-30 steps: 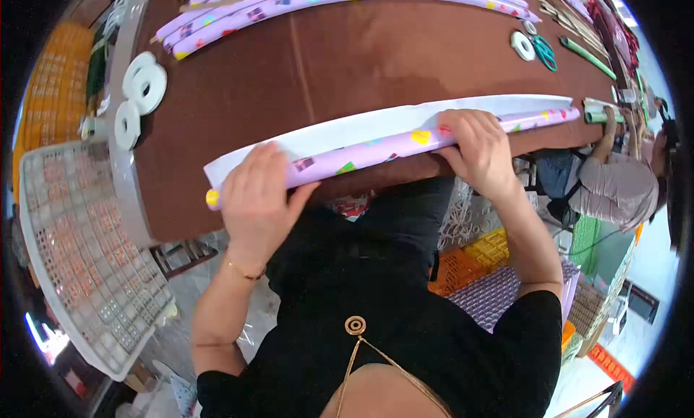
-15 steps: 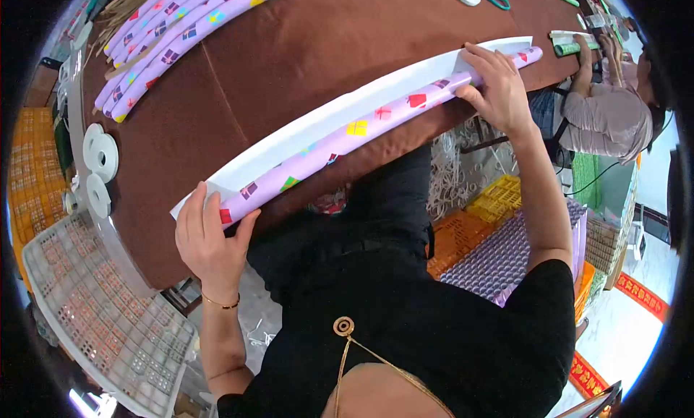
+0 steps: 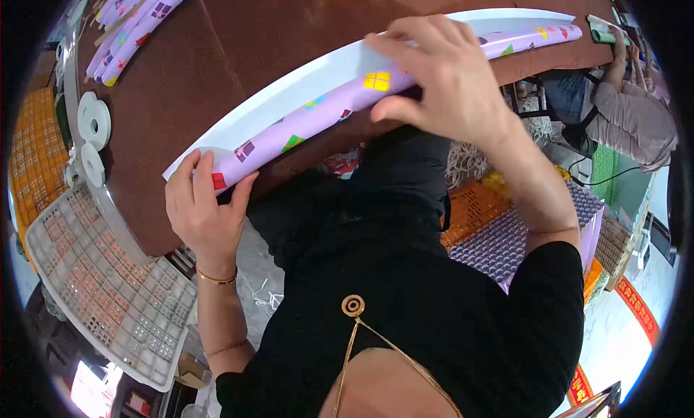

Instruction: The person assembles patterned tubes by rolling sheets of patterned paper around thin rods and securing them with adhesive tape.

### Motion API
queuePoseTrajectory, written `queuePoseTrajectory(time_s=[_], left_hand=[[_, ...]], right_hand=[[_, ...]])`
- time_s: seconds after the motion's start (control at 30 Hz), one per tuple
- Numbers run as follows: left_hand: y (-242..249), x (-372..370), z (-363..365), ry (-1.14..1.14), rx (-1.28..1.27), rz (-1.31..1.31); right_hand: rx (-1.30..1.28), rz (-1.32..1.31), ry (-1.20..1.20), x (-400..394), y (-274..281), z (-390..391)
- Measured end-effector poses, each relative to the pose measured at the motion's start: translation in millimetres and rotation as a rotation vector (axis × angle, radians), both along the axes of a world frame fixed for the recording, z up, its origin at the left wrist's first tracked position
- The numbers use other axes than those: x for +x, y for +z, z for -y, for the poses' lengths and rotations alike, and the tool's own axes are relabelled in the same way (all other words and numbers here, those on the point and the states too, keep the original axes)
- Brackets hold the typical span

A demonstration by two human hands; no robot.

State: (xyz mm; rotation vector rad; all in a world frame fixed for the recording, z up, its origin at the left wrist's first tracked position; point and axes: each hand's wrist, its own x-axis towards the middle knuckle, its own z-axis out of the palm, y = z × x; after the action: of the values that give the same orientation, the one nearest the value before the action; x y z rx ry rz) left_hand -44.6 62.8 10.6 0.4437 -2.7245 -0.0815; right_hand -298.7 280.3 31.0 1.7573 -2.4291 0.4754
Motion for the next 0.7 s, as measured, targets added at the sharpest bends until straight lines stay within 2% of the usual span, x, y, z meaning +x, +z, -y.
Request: queuePoseTrajectory(time_s=[0.2,0.33,0.5,0.57,0.7], left_hand=[[-1,0,0,-0.005,-0.017,-0.006],[0,-1,-1,-0.005,-0.034,0.007],[0,0,0,-0.013,-0.023,-0.006],[5,-1,-1,-0.015,0.003,0.005],[14,-24,3,-0.074,0.14,-0.012]], right_hand=[[0.057,-0.163,-0.08,-12,4,-12],[-0.034,0.0,0.057,7,-1,0],[-0.018,-0.035,0.063,0,0,3],[0.047,-0.103,0.014,-4,8,5],[-0.096,-0.119,-0.09,-14,-13,-9]])
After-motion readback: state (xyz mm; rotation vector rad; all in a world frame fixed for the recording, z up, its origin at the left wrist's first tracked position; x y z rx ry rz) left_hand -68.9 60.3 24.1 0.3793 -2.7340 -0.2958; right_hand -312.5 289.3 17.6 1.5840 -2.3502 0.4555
